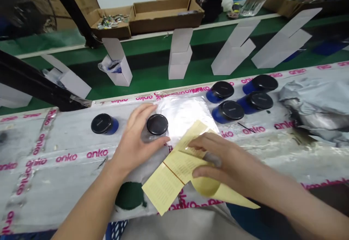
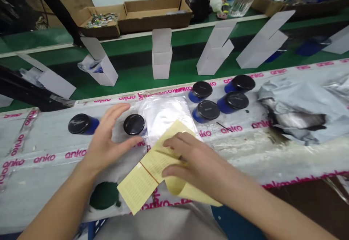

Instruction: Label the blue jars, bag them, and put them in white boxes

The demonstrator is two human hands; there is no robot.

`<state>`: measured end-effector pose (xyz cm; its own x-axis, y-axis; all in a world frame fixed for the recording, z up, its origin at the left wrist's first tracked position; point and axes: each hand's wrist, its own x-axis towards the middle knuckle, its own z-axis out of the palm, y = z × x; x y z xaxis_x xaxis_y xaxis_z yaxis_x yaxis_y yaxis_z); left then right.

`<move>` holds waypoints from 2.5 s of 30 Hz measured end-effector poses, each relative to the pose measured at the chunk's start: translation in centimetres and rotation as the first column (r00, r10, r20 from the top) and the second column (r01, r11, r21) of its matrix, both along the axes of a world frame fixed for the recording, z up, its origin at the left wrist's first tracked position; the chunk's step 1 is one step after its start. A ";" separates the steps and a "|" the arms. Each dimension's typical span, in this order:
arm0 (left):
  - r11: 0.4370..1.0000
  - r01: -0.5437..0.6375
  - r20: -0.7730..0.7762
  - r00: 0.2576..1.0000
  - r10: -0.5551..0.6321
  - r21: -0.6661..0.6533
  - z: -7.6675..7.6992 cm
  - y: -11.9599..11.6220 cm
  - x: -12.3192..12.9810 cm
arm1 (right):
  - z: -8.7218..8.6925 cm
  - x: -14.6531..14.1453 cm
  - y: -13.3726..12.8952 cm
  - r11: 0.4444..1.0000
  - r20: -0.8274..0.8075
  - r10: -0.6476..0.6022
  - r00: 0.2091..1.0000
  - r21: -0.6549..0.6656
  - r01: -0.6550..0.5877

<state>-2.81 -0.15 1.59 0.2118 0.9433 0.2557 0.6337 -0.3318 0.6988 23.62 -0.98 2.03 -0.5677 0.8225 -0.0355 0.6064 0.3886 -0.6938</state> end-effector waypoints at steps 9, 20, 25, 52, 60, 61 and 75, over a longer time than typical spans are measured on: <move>0.802 0.489 0.115 0.869 -0.481 -0.343 -0.2 -2.4 2.9 | -1.7 -1.4 -2.5 0.987 -0.167 -0.121 0.979 0.081 0.136; 0.744 0.372 0.275 0.926 -0.258 -0.554 -0.8 -2.0 3.4 | -2.5 -0.7 -2.6 0.953 -0.159 0.059 0.986 0.301 -0.009; 0.771 0.368 0.242 0.929 -0.281 -0.519 -0.7 -2.4 3.9 | -3.0 -0.8 -3.0 0.957 -0.105 -0.003 0.994 0.289 0.034; 0.775 0.376 0.070 0.915 -0.398 -0.508 -0.5 -2.1 3.3 | -1.8 -1.2 -3.9 0.945 -0.112 0.053 0.992 0.326 -0.014; 0.749 0.370 0.092 0.918 -0.386 -0.549 -0.9 -1.8 3.4 | -2.9 -0.2 -3.1 0.979 -0.278 0.009 0.960 0.200 0.049; 0.749 0.367 0.084 0.918 -0.388 -0.552 -0.9 -1.8 3.4 | -2.8 -0.2 -3.1 0.987 -0.304 -0.046 0.951 0.131 0.090; 0.758 0.344 0.098 0.931 -0.352 -0.554 -0.9 -2.4 3.5 | -1.3 -0.8 -2.4 0.895 -0.317 -0.311 0.896 -0.414 0.165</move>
